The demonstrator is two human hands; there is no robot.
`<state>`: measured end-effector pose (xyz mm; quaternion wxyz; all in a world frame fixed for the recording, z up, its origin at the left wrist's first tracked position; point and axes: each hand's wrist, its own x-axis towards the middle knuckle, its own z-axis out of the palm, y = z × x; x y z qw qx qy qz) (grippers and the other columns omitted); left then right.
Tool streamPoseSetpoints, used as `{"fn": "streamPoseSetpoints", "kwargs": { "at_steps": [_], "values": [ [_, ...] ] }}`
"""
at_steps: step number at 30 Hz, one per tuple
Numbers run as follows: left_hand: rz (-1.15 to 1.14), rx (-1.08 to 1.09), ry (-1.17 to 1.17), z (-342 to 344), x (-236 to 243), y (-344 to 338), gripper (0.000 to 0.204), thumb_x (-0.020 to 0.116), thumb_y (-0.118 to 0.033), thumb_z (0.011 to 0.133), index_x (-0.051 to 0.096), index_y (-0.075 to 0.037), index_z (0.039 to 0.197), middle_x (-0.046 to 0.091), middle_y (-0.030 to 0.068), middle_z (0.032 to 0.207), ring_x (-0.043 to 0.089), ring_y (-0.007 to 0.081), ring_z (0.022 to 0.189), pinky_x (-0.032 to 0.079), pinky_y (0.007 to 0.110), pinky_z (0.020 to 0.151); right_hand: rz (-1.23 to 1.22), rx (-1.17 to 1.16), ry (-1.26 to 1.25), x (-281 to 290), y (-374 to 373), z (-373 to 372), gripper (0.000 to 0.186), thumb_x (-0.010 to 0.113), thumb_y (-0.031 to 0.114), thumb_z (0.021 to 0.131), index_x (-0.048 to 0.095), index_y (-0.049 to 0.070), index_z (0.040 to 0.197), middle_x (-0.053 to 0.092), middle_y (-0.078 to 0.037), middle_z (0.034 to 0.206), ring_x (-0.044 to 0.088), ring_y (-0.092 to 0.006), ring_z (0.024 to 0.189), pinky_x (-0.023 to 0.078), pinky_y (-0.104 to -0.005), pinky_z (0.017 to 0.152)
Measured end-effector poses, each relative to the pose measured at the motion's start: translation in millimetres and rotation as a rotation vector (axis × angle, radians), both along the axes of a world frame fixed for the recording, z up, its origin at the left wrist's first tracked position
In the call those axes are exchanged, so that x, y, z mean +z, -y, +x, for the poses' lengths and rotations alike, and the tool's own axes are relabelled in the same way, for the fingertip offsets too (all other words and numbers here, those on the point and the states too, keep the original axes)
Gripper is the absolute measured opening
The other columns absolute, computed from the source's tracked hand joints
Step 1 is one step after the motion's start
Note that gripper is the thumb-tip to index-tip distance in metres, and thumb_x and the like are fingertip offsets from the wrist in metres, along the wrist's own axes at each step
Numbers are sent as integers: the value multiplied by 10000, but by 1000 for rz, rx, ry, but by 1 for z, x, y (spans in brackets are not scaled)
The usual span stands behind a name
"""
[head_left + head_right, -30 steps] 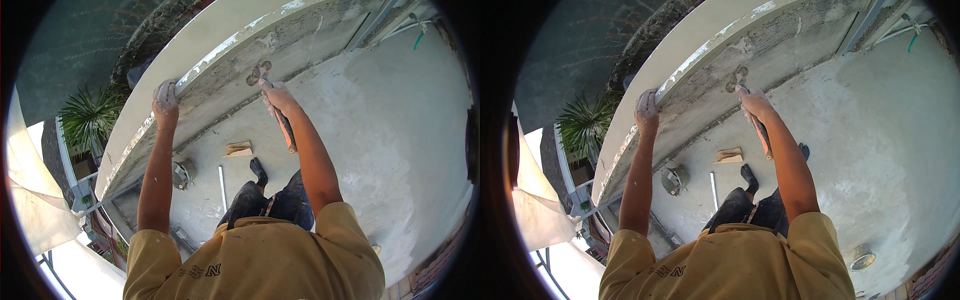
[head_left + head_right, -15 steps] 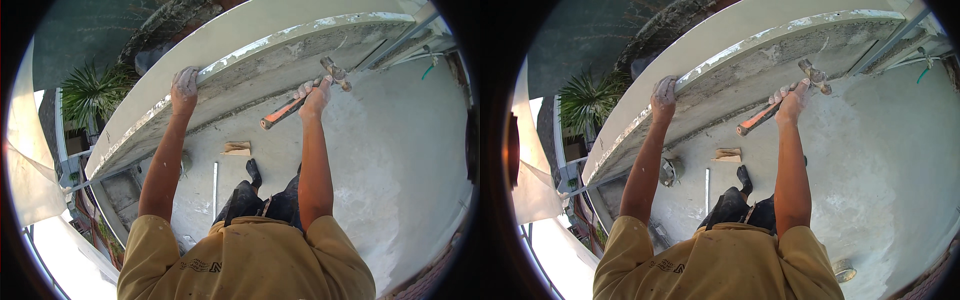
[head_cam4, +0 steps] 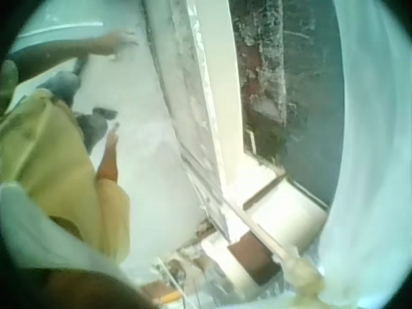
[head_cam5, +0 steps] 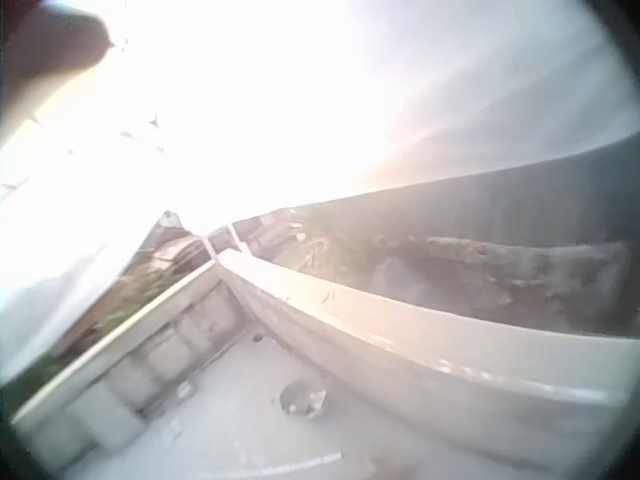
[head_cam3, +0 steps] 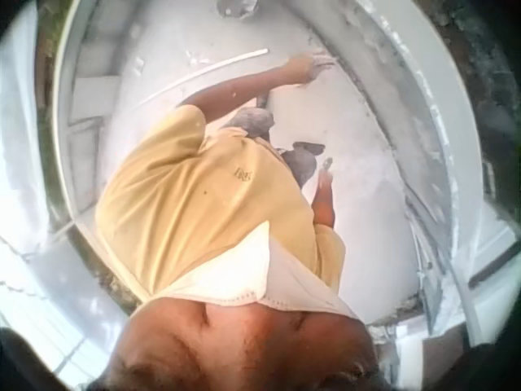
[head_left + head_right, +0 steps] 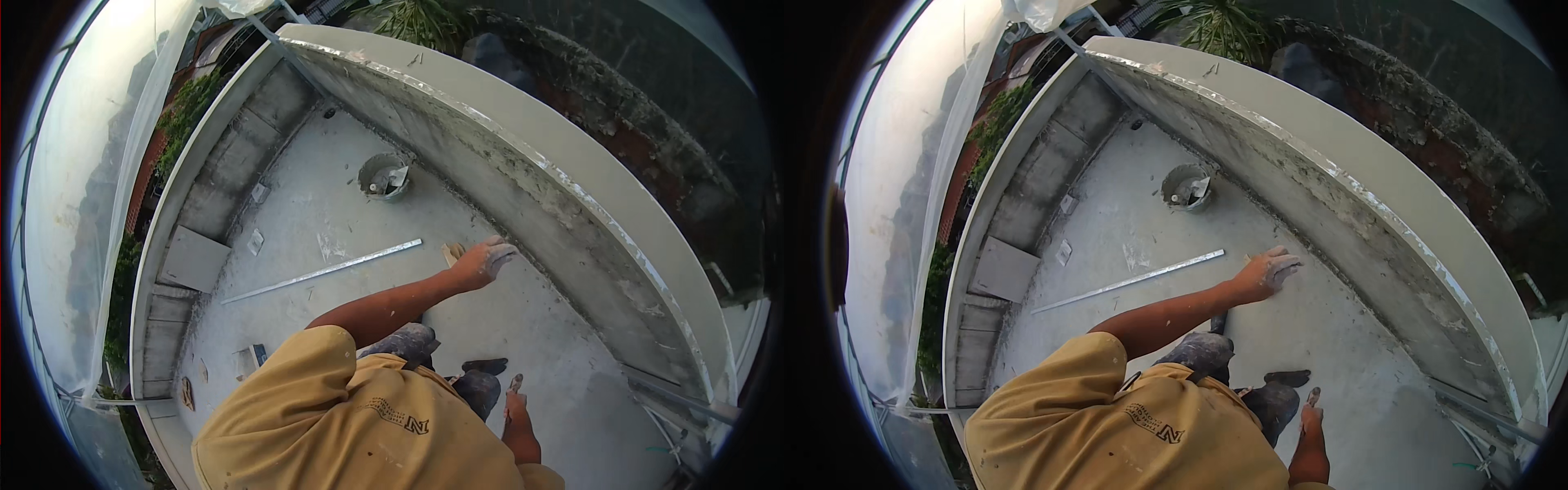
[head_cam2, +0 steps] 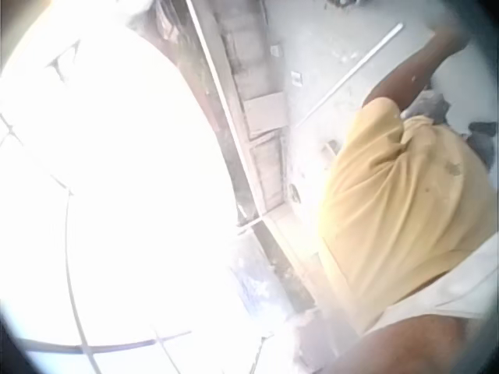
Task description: The person applies and smooths plaster along the edge of a concrete wall using a trowel and hawk.
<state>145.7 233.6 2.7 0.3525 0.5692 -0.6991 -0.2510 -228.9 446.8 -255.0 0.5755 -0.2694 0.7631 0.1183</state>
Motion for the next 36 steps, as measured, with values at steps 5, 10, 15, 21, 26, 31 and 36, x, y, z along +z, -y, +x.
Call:
{"fn": "streamPoseSetpoints", "kwargs": {
  "at_steps": [5,10,15,21,26,31,36],
  "values": [
    [534,670,218,223,-146,-276,231,584,-147,863,720,-54,1025,655,237,912,612,386,902,489,452,836,-42,226,-98,35,-2,33,279,567,234,899,588,-37,837,597,-168,654,571,-295,441,434,-438,388],
    [1006,1191,151,361,-185,-499,243,611,-251,830,755,-89,939,704,178,884,683,338,853,547,392,814,-311,535,7,76,40,133,264,571,230,893,588,-23,818,600,-162,655,575,-288,448,437,-436,394],
    [1017,1362,-419,440,-218,-510,245,602,-275,859,744,-77,890,697,153,770,683,293,700,548,363,671,-538,842,177,94,82,265,250,574,225,887,587,-9,799,602,-157,656,578,-281,454,441,-435,399],
    [667,1280,-794,508,-213,-364,255,607,-207,882,688,-5,1016,666,113,699,650,194,625,527,332,543,-709,1195,401,52,135,412,236,579,219,879,586,8,776,606,-150,657,582,-273,462,445,-433,405],
    [577,1163,-854,590,-135,-298,316,607,-186,901,623,31,1130,656,112,851,637,175,654,536,307,530,-210,658,-12,124,216,621,343,674,303,837,651,-36,878,654,-114,729,631,-268,650,491,-414,616],
    [706,1534,-1096,665,-173,-379,271,609,-164,914,628,-7,1135,636,92,805,619,174,638,542,313,536,-237,711,-89,70,277,746,308,683,270,824,660,-37,819,675,-115,764,638,-216,625,487,-385,571],
    [825,1825,-1243,740,-155,-447,257,566,-161,944,559,-65,1182,611,69,829,623,195,714,556,341,620,-160,725,-83,80,303,865,311,696,269,804,674,-41,811,684,-128,779,649,-213,642,499,-371,593]
  ]
}}
